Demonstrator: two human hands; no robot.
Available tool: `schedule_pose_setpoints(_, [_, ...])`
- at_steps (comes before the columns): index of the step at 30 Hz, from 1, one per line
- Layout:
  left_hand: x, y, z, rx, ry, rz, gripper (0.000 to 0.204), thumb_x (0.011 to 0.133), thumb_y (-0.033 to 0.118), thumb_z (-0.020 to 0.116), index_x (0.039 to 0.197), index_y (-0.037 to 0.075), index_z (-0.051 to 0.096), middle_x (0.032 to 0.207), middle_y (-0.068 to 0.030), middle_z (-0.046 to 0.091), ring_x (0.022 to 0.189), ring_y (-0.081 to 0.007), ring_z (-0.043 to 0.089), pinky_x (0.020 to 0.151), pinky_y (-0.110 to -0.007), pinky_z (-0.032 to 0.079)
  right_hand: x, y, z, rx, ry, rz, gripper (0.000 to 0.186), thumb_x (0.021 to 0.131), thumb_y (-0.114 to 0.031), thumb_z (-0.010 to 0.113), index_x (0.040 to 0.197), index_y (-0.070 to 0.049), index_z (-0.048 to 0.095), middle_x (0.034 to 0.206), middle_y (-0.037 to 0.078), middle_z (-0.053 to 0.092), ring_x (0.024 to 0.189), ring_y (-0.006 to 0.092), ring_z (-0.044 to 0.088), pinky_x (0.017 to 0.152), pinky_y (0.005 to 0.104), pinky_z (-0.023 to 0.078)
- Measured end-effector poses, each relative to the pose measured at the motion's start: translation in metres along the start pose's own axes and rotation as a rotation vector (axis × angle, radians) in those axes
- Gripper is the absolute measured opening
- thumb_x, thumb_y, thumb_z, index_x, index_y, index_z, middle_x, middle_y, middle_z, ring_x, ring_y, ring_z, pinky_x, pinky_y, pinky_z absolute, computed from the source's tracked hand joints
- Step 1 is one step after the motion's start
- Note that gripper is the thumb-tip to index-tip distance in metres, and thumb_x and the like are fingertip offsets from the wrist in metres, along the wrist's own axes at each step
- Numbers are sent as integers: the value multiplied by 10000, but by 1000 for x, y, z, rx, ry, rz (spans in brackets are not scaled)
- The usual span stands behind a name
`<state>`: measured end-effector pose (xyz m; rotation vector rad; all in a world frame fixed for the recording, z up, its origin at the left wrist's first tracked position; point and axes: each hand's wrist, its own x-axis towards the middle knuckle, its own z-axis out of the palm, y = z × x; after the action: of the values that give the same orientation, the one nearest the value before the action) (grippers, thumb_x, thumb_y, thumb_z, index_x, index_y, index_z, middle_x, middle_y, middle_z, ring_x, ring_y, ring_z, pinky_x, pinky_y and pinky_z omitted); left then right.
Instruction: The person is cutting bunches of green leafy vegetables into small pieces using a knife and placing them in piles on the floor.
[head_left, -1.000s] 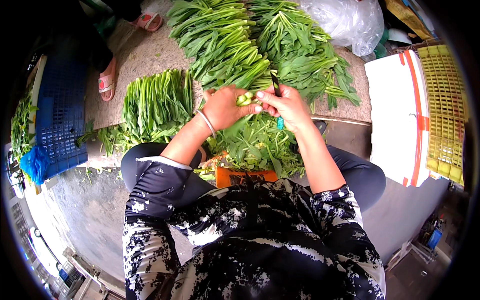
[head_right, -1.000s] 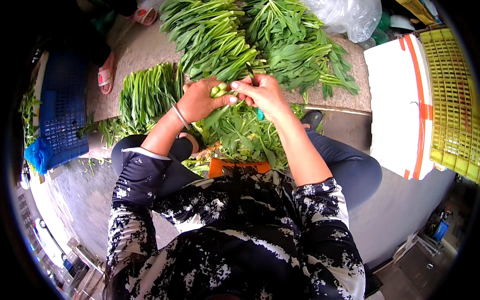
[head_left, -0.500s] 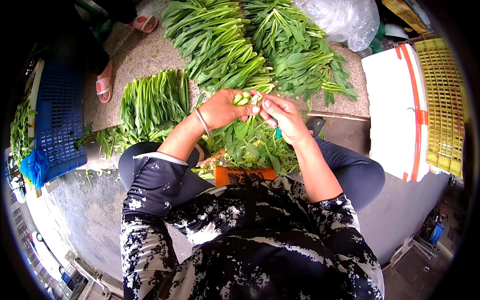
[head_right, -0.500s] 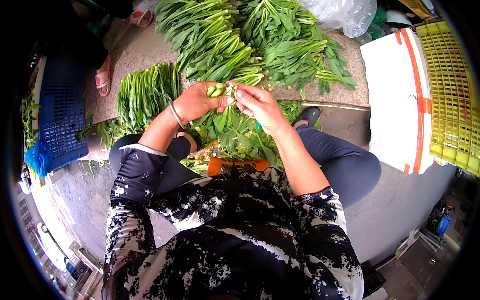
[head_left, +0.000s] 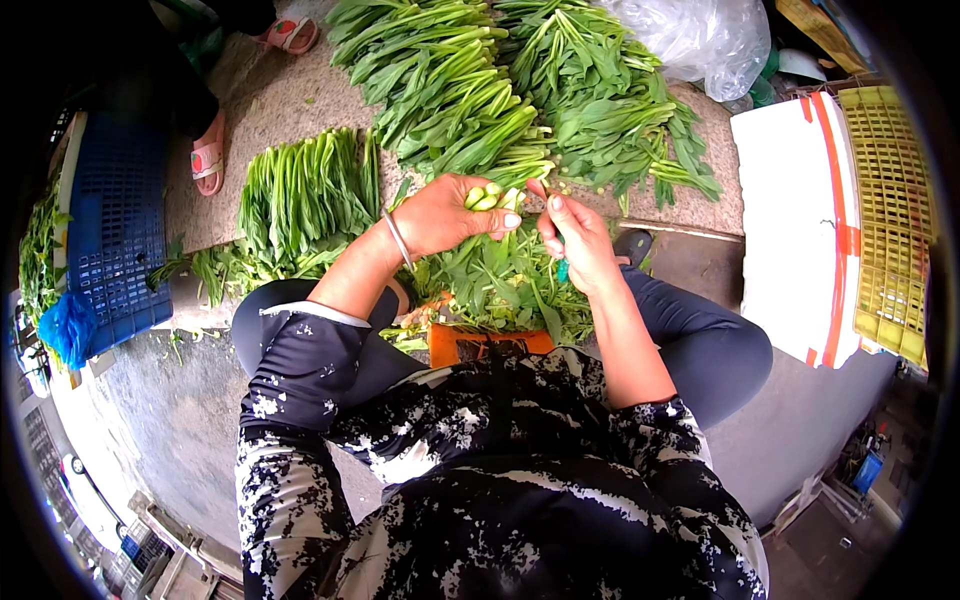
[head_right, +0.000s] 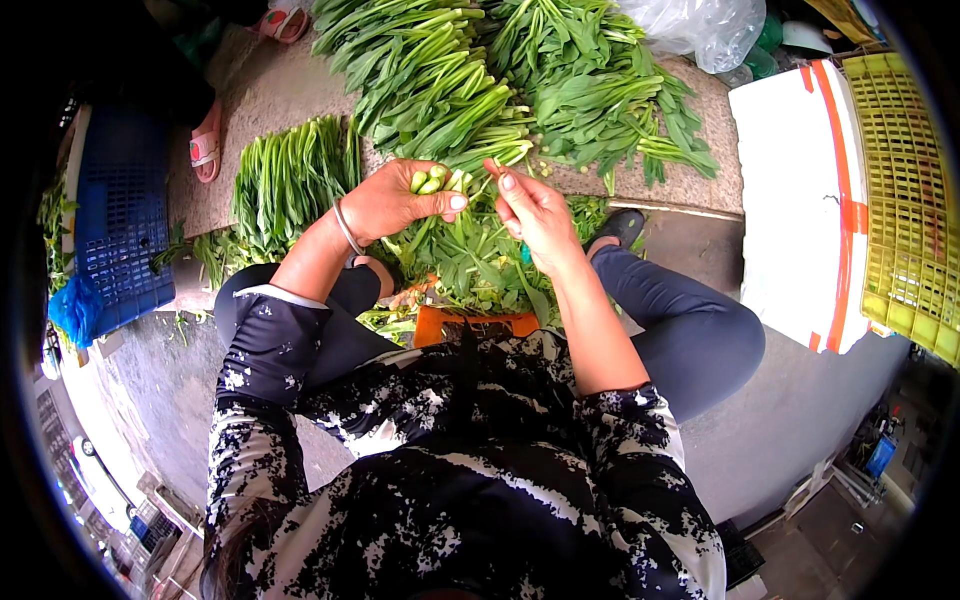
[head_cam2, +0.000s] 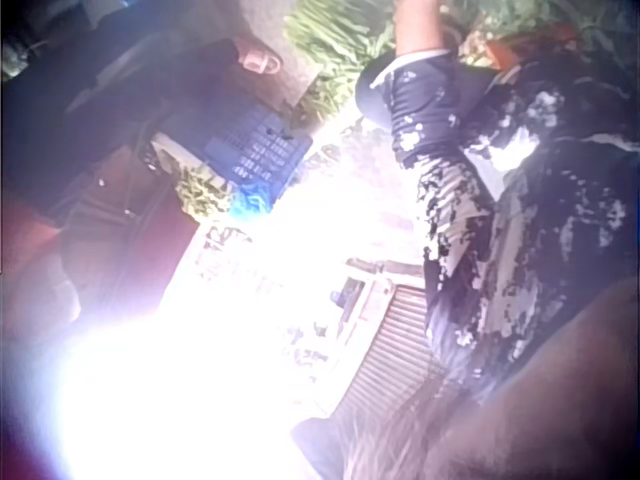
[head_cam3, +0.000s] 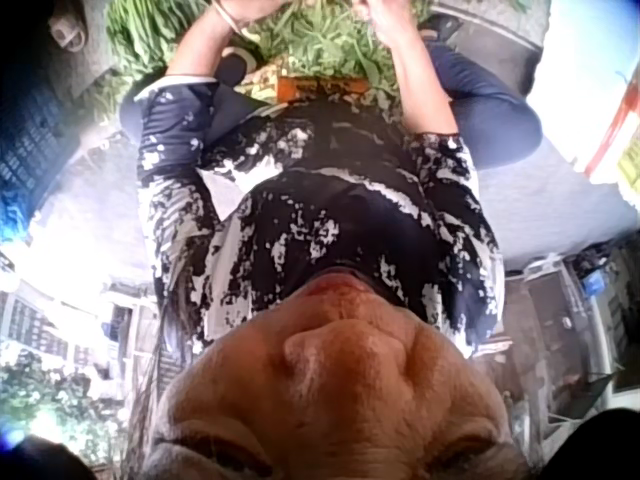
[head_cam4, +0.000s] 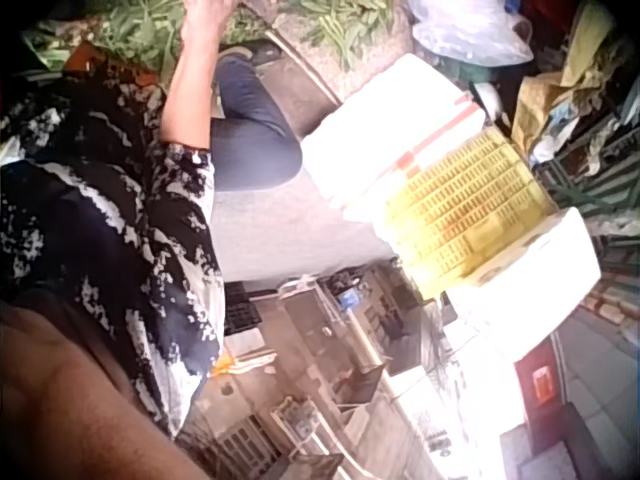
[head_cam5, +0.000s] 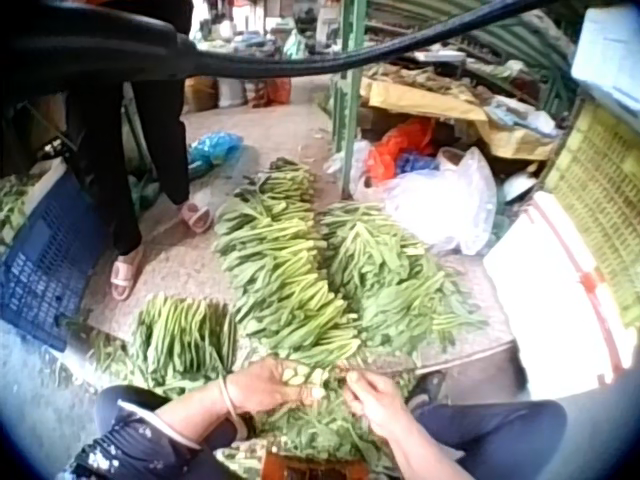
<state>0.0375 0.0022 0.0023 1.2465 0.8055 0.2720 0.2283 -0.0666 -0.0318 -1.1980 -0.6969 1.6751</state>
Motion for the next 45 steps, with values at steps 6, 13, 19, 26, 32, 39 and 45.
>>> schedule_pose_setpoints(6, [2, -13, -3, -13, 16, 70, 222, 789, 187, 660, 892, 4, 589, 745, -5, 598, 662, -72, 523, 633, -220, 429, 4, 1, 22, -95, 8, -64, 229, 815, -184, 627, 942, 3, 594, 643, -37, 497, 531, 40, 385, 464, 185, 291])
schedule_pose_setpoints(13, [-7, -15, -8, 117, 54, -39, 244, 805, 185, 642, 956, 4, 578, 786, -12, 619, 695, -72, 542, 650, -224, 445, 29, -2, 16, -195, 95, 9, 196, 803, -206, 631, 868, -26, 593, 647, -5, 537, 505, 48, 438, 411, 180, 321])
schedule_pose_setpoints(19, [-4, -11, -8, 54, 91, 30, 190, 823, 137, 610, 931, -13, 566, 838, -57, 643, 760, -92, 569, 723, -217, 443, 157, 15, -40, -257, 562, 87, 289, 781, -280, 649, 904, -31, 569, 679, 51, 593, 475, 86, 512, 374, 212, 334])
schedule_pose_setpoints(26, [-3, -12, -22, 296, 347, 73, 201, 715, 174, 697, 822, 37, 597, 705, -25, 607, 641, -101, 562, 625, -243, 460, 196, 4, -34, -283, 557, 250, 241, 692, -228, 739, 718, -38, 594, 643, 40, 569, 449, 94, 511, 359, 213, 300])
schedule_pose_setpoints(32, [-3, -8, -23, 353, 543, 53, 131, 743, 132, 667, 831, 41, 635, 717, 2, 624, 623, -45, 529, 590, -208, 449, 143, -12, -22, -22, 115, -30, 264, 760, -125, 662, 984, -11, 581, 761, 0, 577, 579, 62, 525, 428, 161, 320])
schedule_pose_setpoints(39, [1, 11, -8, 124, 455, 341, 338, 769, 94, 648, 1098, 46, 587, 903, -9, 631, 768, -36, 529, 711, -205, 448, 56, -47, 10, -144, -136, -203, 379, 750, -147, 676, 1080, 0, 564, 780, 4, 578, 603, 60, 520, 454, 157, 333])
schedule_pose_setpoints(45, [0, 17, 5, -123, 206, 307, 407, 763, 62, 665, 1138, -16, 526, 954, -16, 607, 843, -55, 520, 774, -202, 431, 16, -60, 28, -252, -102, -255, 377, 821, -180, 605, 1127, 28, 532, 791, 12, 575, 577, 43, 490, 450, 157, 314])
